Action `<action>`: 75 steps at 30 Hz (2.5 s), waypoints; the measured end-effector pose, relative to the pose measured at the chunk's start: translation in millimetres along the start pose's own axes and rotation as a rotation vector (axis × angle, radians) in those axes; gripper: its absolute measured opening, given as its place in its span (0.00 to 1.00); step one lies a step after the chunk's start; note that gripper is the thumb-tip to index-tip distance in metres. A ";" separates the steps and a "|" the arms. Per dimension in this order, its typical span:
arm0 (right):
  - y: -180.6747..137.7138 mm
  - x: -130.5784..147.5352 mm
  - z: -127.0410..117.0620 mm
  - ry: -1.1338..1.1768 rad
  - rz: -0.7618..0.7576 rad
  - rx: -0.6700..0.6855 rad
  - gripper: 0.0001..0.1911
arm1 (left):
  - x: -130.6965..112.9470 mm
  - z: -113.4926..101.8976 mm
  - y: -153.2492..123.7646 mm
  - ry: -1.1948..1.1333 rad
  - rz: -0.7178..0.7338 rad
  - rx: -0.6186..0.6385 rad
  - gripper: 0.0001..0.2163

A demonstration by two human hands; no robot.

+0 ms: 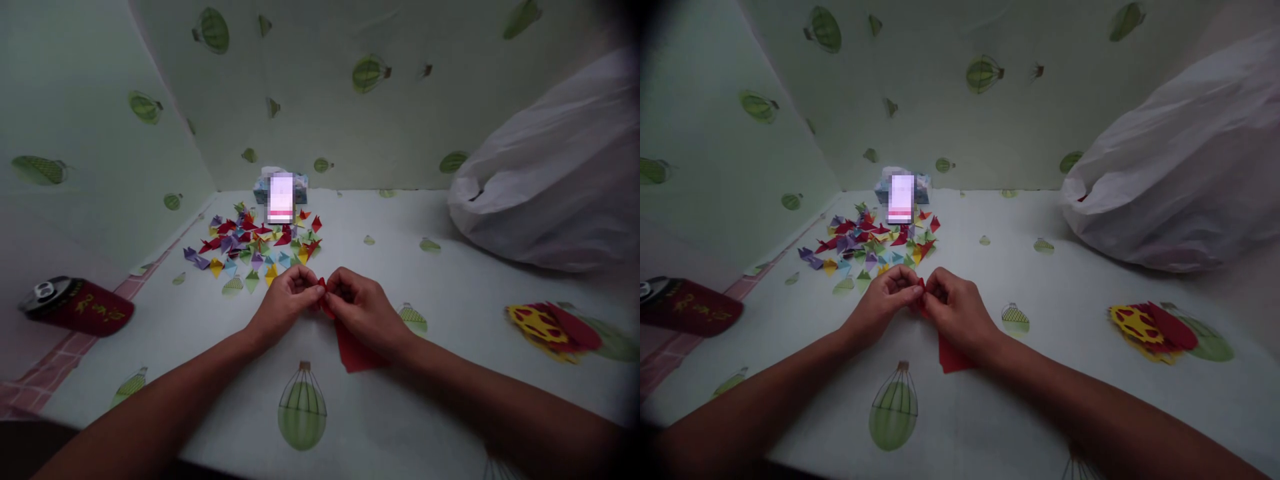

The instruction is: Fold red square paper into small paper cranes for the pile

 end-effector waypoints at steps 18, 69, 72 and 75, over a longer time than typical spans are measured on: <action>4.6 -10.3 -2.9 0.569 0.205 0.045 0.11 | 0.8 -1.7 0.0 0.014 0.039 0.001 0.07; 7.4 -8.1 -6.2 0.440 0.158 0.076 0.10 | -3.4 1.6 -5.7 0.116 0.104 -0.007 0.06; 8.9 -7.8 -7.0 0.351 0.108 0.076 0.09 | -4.1 1.2 -5.0 0.125 0.103 0.025 0.06; 9.1 -9.1 -7.2 0.293 0.103 0.066 0.08 | -3.7 0.6 -4.4 0.149 0.105 0.055 0.05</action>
Point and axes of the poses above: each hand's wrist, its own y-axis towards the middle knuckle, its own z-axis out of the palm, x = y × z, the point moved 2 cm from there along y, towards the middle knuckle, and after that the axes turned 13 degrees about -z, right-handed, at the moved point
